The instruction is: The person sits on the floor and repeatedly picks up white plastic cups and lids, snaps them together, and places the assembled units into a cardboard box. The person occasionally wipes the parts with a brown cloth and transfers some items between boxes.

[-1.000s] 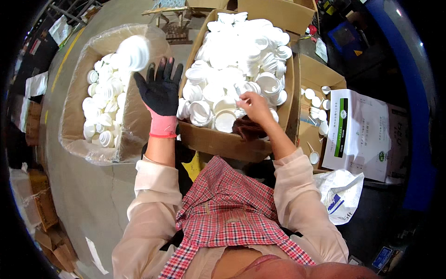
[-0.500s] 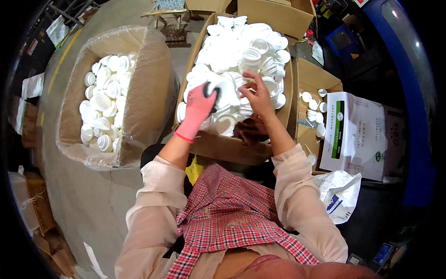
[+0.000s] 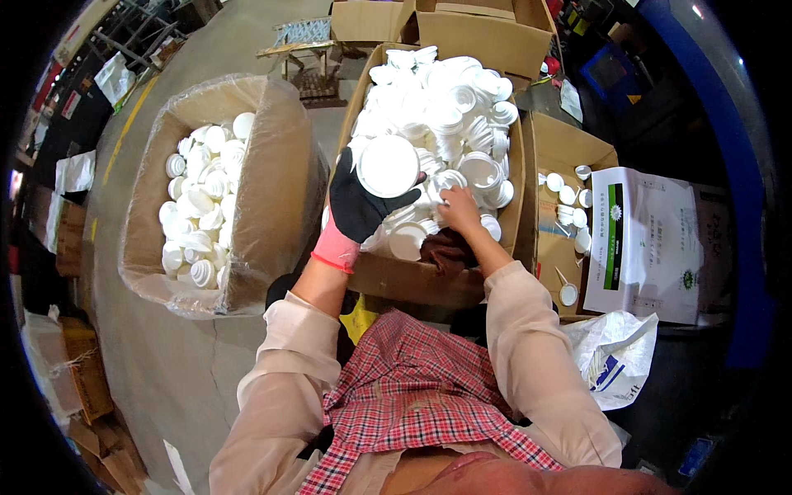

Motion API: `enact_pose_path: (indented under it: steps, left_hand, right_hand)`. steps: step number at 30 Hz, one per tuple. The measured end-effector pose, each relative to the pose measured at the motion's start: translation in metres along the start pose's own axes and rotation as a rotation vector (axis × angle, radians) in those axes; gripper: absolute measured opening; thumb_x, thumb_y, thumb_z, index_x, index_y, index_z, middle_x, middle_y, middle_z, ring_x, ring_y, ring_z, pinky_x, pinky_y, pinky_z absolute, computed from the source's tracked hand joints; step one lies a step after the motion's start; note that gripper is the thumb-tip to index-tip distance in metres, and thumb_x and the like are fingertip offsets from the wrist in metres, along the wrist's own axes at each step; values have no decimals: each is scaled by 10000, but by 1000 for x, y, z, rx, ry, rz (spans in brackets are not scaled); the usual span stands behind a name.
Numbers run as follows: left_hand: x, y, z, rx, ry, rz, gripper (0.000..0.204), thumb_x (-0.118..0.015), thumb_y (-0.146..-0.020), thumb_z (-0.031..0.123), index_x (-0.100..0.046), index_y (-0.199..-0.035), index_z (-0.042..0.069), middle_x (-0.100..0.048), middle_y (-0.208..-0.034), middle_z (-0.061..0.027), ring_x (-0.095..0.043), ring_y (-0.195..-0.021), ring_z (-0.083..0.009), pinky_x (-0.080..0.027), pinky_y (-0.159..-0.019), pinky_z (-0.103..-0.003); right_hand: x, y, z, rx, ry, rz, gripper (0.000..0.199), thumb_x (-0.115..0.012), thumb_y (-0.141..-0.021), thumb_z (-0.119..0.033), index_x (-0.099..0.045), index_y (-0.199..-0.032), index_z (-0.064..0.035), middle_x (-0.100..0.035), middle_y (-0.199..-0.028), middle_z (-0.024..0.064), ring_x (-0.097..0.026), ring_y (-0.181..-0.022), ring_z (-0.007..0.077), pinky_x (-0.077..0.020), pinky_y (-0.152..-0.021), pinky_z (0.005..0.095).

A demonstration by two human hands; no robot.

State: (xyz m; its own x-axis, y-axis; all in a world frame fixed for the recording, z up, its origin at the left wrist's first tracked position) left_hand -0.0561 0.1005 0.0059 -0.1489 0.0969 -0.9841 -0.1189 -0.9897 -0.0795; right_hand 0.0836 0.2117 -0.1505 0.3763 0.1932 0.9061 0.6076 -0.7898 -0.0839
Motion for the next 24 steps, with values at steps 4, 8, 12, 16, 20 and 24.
enact_pose_path:
  steps: [4, 8, 12, 16, 20, 24]
  left_hand:
    - [-8, -3, -8, 11, -97, -67, 650, -440, -942, 471, -307, -1437, 70, -377, -1451, -204, -354, -1328, -416, -310, -1086, -548]
    - [13, -7, -7, -89, -293, 26, 601, -404, -963, 440, -312, -1435, 80, -401, -1460, -143, -374, -1347, -278, -311, -1107, -434]
    - [-48, -1, -38, 55, -117, -348, 602, -379, -972, 434, -287, -1455, 87, -399, -1468, -112, -365, -1354, -245, -255, -1129, -407]
    - [3, -8, -37, -34, 47, 49, 664, -414, -936, 482, -267, -1468, 113, -345, -1486, -163, -308, -1380, -332, -250, -1128, -518]
    - [-19, -6, -36, -74, 41, -24, 685, -463, -898, 410, -285, -1441, 31, -372, -1449, -195, -369, -1336, -352, -266, -1110, -587]
    - [-7, -5, -22, -269, -132, 50, 511, -453, -923, 223, -384, -1371, -13, -444, -1388, -186, -454, -1275, -293, -382, -1073, -520]
  right_hand:
    - [64, 5, -26, 108, -65, 29, 233, -610, -778, -112, -650, -1007, -116, -575, -1031, 120, -501, -982, 357, -445, -879, 429]
    - [134, 25, -68, 400, -542, -81, 188, -585, -856, -123, -636, -1037, -118, -542, -1130, 58, -506, -960, 233, -432, -871, 353]
    - [149, 38, -77, 98, -1417, -361, 196, -538, -952, -185, -594, -1125, -113, -496, -1190, 4, -484, -1000, 114, -413, -869, 280]
    - [122, 28, -43, -75, -1519, -125, 394, -608, -925, -226, -509, -1301, -161, -480, -1266, 30, -476, -1110, 134, -443, -884, 280]
    - [158, 37, -86, 113, -1107, 47, 642, -766, -734, -135, -512, -1322, -183, -371, -1379, 94, -415, -1221, 223, -404, -1010, 350]
    - [197, 41, -90, 155, -682, 314, 770, -764, -682, -114, -436, -1377, -167, -418, -1297, 104, -419, -1244, 255, -406, -1025, 386]
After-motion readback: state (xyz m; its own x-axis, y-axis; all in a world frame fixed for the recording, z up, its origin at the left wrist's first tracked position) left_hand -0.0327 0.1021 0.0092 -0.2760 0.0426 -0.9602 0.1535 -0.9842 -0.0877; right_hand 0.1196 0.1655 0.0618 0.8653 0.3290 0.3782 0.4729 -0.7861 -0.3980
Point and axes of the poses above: each hand's wrist, its own y-axis away from the middle knuckle, its own x-axis out of the back of the hand, z = x × y, the point moved 10 cm from there along -y, towards the middle knuckle
